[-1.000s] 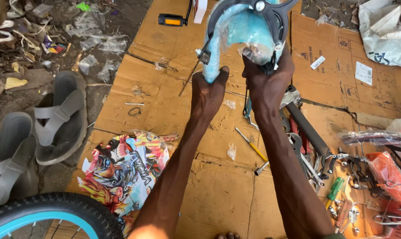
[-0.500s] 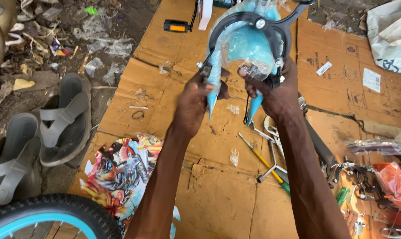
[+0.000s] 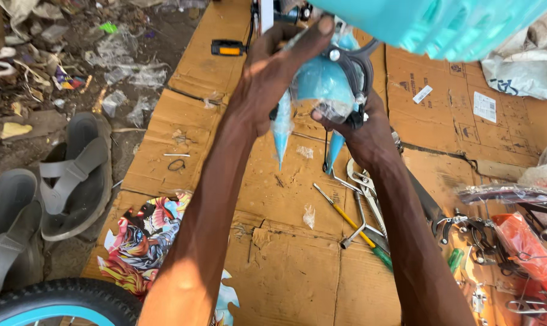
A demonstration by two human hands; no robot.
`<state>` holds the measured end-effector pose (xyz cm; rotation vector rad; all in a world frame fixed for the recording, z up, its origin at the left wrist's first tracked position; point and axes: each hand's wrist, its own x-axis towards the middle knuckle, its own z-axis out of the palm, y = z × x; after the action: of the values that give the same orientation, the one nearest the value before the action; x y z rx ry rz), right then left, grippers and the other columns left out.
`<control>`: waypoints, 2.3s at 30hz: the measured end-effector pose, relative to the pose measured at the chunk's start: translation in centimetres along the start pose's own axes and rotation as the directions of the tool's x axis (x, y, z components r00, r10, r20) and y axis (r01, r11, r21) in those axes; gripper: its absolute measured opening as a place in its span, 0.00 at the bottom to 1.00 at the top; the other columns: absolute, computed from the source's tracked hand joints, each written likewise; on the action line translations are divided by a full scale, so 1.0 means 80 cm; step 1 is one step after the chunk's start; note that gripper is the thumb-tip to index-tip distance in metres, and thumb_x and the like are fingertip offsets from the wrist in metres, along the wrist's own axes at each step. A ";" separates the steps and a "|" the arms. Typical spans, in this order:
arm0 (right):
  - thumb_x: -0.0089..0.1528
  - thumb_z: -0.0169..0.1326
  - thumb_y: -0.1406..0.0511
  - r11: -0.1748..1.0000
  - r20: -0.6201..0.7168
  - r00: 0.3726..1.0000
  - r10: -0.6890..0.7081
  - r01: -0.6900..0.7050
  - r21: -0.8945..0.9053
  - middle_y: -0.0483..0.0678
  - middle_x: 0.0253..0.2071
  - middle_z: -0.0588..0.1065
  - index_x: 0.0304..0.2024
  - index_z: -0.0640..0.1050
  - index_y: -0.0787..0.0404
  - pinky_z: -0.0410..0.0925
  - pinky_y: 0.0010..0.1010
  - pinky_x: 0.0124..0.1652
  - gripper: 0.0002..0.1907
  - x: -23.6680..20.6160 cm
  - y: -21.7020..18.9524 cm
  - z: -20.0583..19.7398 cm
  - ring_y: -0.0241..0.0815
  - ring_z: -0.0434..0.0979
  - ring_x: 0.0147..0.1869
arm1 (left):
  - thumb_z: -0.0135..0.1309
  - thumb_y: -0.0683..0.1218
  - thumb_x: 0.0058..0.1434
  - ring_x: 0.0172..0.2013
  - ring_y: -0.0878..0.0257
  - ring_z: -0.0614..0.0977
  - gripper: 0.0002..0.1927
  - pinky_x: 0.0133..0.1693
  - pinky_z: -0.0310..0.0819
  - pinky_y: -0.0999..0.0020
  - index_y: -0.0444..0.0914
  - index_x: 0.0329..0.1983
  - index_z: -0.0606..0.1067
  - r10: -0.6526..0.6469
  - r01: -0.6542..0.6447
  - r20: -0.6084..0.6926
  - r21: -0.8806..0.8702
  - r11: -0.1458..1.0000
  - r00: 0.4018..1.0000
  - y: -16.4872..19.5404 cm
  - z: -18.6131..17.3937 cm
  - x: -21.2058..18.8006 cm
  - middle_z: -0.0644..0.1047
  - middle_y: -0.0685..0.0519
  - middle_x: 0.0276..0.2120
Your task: The person attaches a light blue plastic basket to the front of a bicycle using a wrench and hammer. They then remove protective plastic wrap from the handlebars and install a front wheel onto the fork.
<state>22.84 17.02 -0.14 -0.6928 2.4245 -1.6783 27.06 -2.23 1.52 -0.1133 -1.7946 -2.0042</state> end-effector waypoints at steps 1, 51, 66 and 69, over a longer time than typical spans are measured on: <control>0.55 0.72 0.70 0.997 -0.013 1.000 -0.014 0.013 -0.074 0.49 0.49 0.79 0.57 0.72 0.62 0.72 0.33 0.52 0.31 -0.003 0.000 -0.005 0.37 0.77 0.52 | 0.60 0.60 0.57 0.45 0.65 0.82 0.25 0.42 0.76 0.65 0.39 0.51 0.79 -0.074 0.080 -0.059 0.124 0.989 0.996 -0.002 0.003 0.002 0.80 0.51 0.43; 0.63 0.56 0.52 0.569 -0.318 0.916 0.244 -0.401 -0.718 0.66 0.54 0.69 0.55 0.72 0.62 0.63 0.63 0.51 0.25 -0.121 0.255 -0.143 0.72 0.69 0.57 | 0.56 0.59 0.60 0.43 0.62 0.80 0.32 0.40 0.79 0.61 0.36 0.61 0.69 -0.373 0.375 0.039 -0.129 0.918 0.927 -0.185 -0.038 -0.073 0.77 0.50 0.46; 0.65 0.52 0.45 0.615 -0.268 0.800 0.537 -0.589 -0.525 0.57 0.29 0.78 0.43 0.83 0.60 0.69 0.43 0.37 0.26 -0.161 0.166 -0.149 0.49 0.77 0.32 | 0.66 0.62 0.54 0.20 0.67 0.70 0.27 0.21 0.63 0.68 0.34 0.36 0.77 -0.264 0.256 0.001 -0.236 0.937 0.965 -0.058 0.021 0.003 0.68 0.55 0.21; 0.66 0.50 0.49 0.820 -0.162 0.818 0.552 -0.568 -0.074 0.48 0.26 0.75 0.44 0.77 0.60 0.67 0.35 0.29 0.21 -0.212 0.130 -0.115 0.38 0.72 0.27 | 0.66 0.71 0.46 0.16 0.66 0.71 0.38 0.18 0.67 0.66 0.31 0.38 0.80 -0.342 0.336 -0.031 -0.118 0.934 0.939 0.003 0.030 0.054 0.65 0.55 0.18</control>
<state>31.62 35.13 -8.84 0.1472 2.4845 -1.3723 22.69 -1.09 3.66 0.2290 -1.7644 -2.3214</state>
